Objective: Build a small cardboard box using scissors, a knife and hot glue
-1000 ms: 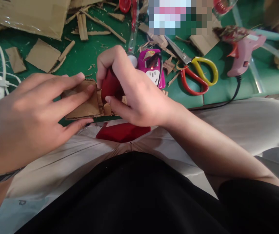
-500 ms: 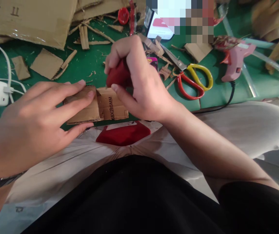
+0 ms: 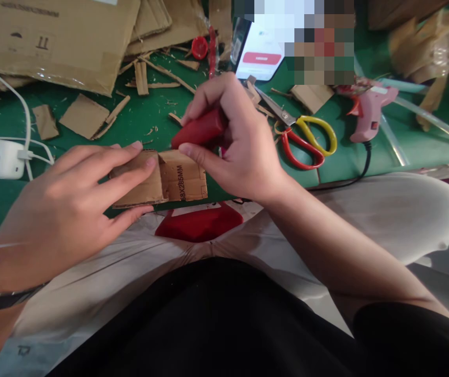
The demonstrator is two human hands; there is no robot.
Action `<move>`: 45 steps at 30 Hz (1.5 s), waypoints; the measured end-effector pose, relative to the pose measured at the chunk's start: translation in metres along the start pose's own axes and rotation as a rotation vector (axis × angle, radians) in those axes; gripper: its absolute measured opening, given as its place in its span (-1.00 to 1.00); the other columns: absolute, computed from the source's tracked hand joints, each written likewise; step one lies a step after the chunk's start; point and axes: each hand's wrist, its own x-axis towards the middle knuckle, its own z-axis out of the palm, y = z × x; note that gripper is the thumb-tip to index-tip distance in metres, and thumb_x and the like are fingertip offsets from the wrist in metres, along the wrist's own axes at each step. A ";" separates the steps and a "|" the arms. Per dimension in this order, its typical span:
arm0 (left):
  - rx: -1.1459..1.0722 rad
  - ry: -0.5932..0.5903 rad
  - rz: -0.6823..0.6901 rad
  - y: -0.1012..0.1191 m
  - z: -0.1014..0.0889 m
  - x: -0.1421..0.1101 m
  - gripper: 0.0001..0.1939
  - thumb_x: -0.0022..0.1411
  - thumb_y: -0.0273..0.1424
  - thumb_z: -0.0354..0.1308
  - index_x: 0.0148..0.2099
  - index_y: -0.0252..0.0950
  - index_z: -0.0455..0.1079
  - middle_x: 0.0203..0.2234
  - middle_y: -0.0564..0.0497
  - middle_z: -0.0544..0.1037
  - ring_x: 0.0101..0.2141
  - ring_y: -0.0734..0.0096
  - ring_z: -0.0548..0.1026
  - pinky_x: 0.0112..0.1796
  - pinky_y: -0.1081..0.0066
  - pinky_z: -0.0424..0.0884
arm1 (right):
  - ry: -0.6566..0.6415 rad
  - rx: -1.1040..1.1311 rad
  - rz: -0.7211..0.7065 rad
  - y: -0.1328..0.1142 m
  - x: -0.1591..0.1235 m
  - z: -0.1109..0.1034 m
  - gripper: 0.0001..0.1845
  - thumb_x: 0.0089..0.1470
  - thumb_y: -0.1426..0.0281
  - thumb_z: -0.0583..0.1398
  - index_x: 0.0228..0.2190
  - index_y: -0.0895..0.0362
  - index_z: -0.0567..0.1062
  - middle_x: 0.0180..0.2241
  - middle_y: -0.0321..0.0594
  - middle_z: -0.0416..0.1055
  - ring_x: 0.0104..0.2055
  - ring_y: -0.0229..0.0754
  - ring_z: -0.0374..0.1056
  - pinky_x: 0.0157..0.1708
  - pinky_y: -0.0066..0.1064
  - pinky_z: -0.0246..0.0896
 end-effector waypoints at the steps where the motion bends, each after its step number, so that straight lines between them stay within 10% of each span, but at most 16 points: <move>1: 0.002 0.005 0.004 0.000 0.000 0.000 -0.34 0.51 -0.24 0.36 0.54 -0.21 0.34 0.38 -0.25 0.55 0.22 -0.37 0.62 0.19 -0.31 0.63 | 0.025 -0.009 0.004 -0.001 0.000 -0.001 -0.72 0.32 0.22 0.36 -0.07 -0.05 0.39 -0.04 -0.19 0.51 0.03 0.02 0.47 0.06 -0.13 0.55; 13: 0.005 0.021 0.017 0.000 0.004 -0.001 -0.41 0.56 -0.21 0.28 0.49 -0.33 0.40 0.39 -0.26 0.54 0.23 -0.33 0.61 0.21 -0.27 0.63 | 0.075 0.062 0.065 -0.009 -0.021 0.011 -0.67 0.37 0.10 0.41 -0.22 0.05 0.49 -0.20 -0.21 0.57 -0.09 -0.04 0.53 0.05 -0.15 0.54; 23: -0.028 0.035 -0.010 -0.003 0.007 -0.005 -0.37 0.55 -0.18 0.30 0.54 -0.21 0.37 0.42 -0.17 0.53 0.27 -0.31 0.60 0.26 -0.27 0.61 | -0.139 0.360 0.026 -0.006 -0.030 0.010 -0.53 0.43 0.41 0.25 0.21 0.06 0.17 -0.05 -0.19 0.50 -0.03 -0.17 0.55 -0.04 -0.27 0.60; 45: -0.037 0.040 -0.020 -0.007 0.010 -0.007 -0.43 0.52 -0.13 0.30 0.44 -0.27 0.48 0.41 -0.12 0.52 0.29 -0.38 0.58 0.27 -0.31 0.59 | -0.420 0.288 -0.171 -0.016 -0.014 0.015 -0.63 0.32 0.65 0.05 0.03 0.06 0.11 -0.03 -0.24 0.27 0.02 -0.21 0.36 0.05 -0.30 0.41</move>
